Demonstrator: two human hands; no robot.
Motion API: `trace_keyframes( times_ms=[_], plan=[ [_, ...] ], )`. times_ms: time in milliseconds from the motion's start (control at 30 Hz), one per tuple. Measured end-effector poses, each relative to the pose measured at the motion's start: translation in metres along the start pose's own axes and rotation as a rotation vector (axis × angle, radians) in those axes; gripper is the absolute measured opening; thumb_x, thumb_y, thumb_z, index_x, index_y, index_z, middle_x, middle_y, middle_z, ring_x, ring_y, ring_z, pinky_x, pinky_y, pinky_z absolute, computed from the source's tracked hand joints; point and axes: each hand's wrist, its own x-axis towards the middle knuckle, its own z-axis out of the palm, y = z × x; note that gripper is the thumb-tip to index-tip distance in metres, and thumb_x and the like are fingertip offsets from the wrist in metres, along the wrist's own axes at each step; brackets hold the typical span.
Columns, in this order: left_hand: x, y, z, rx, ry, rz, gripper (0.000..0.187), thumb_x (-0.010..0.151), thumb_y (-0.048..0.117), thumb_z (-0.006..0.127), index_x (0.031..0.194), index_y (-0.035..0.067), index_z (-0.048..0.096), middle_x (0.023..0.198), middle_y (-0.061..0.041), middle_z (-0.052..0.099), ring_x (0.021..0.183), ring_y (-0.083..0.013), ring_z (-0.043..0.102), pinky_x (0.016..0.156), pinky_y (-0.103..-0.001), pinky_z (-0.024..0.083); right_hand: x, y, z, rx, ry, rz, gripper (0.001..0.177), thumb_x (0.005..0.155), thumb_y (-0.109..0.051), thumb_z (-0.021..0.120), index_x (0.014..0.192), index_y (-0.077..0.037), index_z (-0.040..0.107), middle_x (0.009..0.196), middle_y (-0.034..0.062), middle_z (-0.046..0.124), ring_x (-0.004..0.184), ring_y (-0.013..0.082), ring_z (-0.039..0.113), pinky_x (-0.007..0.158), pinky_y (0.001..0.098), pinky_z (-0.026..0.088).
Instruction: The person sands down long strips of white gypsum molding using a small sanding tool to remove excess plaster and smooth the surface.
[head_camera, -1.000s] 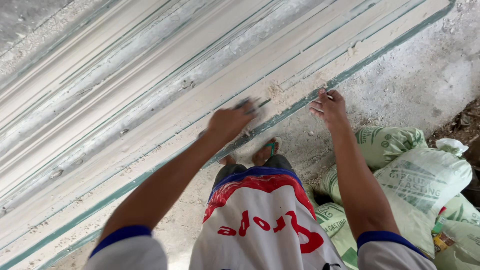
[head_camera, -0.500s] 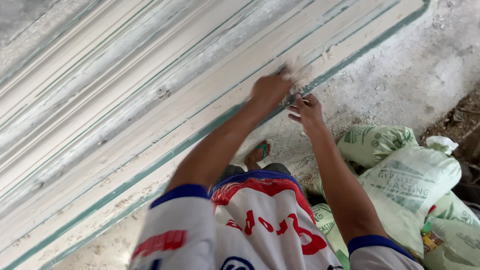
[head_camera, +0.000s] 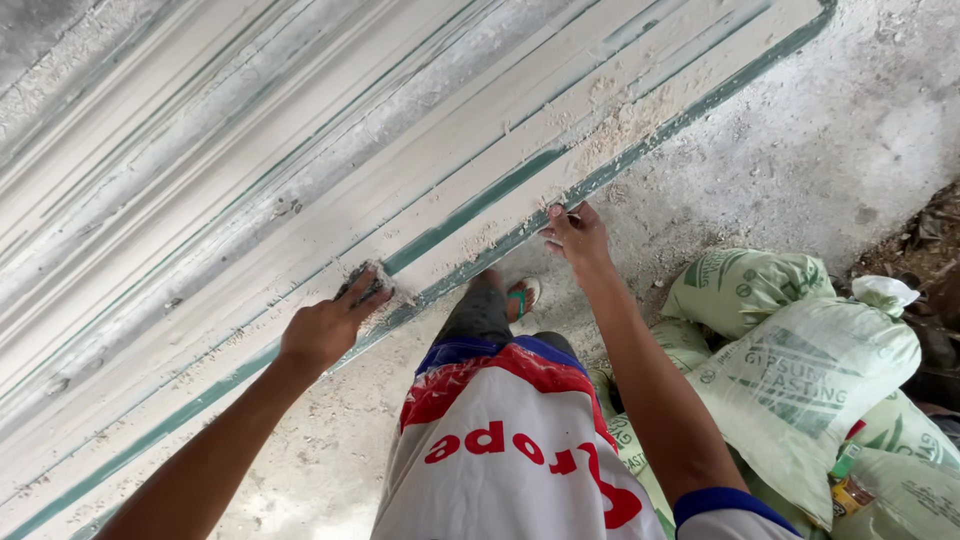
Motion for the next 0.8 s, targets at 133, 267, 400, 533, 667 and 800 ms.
trace_keyframes(
  times_ms=[133, 267, 400, 533, 667, 800],
  plan=[
    [0.088, 0.055, -0.059, -0.045, 0.188, 0.122, 0.075, 0.095, 0.0, 0.058, 0.157, 0.037, 0.037, 0.167, -0.008, 0.028, 0.062, -0.0292, 0.069, 0.054, -0.049, 0.058, 0.0, -0.004, 0.005, 0.029, 0.046, 0.075, 0.042, 0.104, -0.045, 0.064, 0.115, -0.006, 0.051, 0.101, 0.0165, 0.065, 0.106, 0.0349, 0.072, 0.097, 0.0609, 0.054],
    [0.279, 0.154, -0.101, -0.101, 0.627, 0.239, 0.048, 0.103, 0.007, 0.063, 0.146, 0.023, 0.049, 0.152, -0.011, 0.044, 0.075, -0.0294, 0.072, 0.055, -0.045, 0.056, 0.01, 0.011, 0.0, 0.051, 0.049, 0.093, 0.047, 0.102, -0.049, 0.07, 0.114, -0.007, 0.053, 0.102, 0.0159, 0.067, 0.103, 0.0324, 0.073, 0.094, 0.0597, 0.053],
    [0.381, 0.239, -0.194, -0.085, 0.36, 0.254, 0.062, 0.086, -0.01, 0.069, 0.136, 0.026, 0.065, 0.155, -0.022, 0.044, 0.093, -0.0362, 0.072, 0.042, -0.042, 0.057, -0.002, -0.013, 0.001, -0.105, 0.168, 0.23, 0.02, 0.104, -0.026, 0.065, 0.092, -0.015, 0.054, 0.089, 0.0073, 0.073, 0.084, 0.0169, 0.072, 0.072, 0.0333, 0.058],
    [0.364, 0.215, -0.179, -0.146, 0.454, 0.274, 0.018, 0.092, 0.009, 0.07, 0.11, 0.012, 0.072, 0.134, -0.015, 0.057, 0.09, -0.0352, 0.073, 0.066, -0.055, 0.062, -0.019, -0.033, -0.022, -0.086, 0.007, 0.215, 0.045, 0.101, -0.042, 0.07, 0.126, -0.006, 0.059, 0.116, 0.0236, 0.07, 0.111, 0.0355, 0.071, 0.096, 0.0521, 0.056],
    [0.248, 0.15, -0.179, -0.192, 0.218, 0.295, 0.056, 0.095, 0.003, 0.062, 0.146, 0.023, 0.054, 0.165, -0.008, 0.033, 0.104, -0.0443, 0.07, 0.08, -0.062, 0.061, -0.021, -0.032, -0.08, 0.031, 0.04, 0.273, 0.068, 0.099, -0.038, 0.073, 0.153, -0.008, 0.046, 0.139, 0.0279, 0.06, 0.125, 0.0418, 0.062, 0.106, 0.0599, 0.046],
    [0.165, 0.114, -0.159, -0.196, -0.075, 0.16, 0.067, 0.095, 0.01, 0.062, 0.155, 0.033, 0.041, 0.171, -0.002, 0.022, 0.101, -0.0478, 0.07, 0.085, -0.064, 0.059, -0.012, -0.017, -0.156, 0.103, 0.202, 0.263, 0.06, 0.101, -0.034, 0.07, 0.15, -0.006, 0.05, 0.131, 0.0241, 0.064, 0.12, 0.0372, 0.064, 0.101, 0.0534, 0.048]
  ],
)
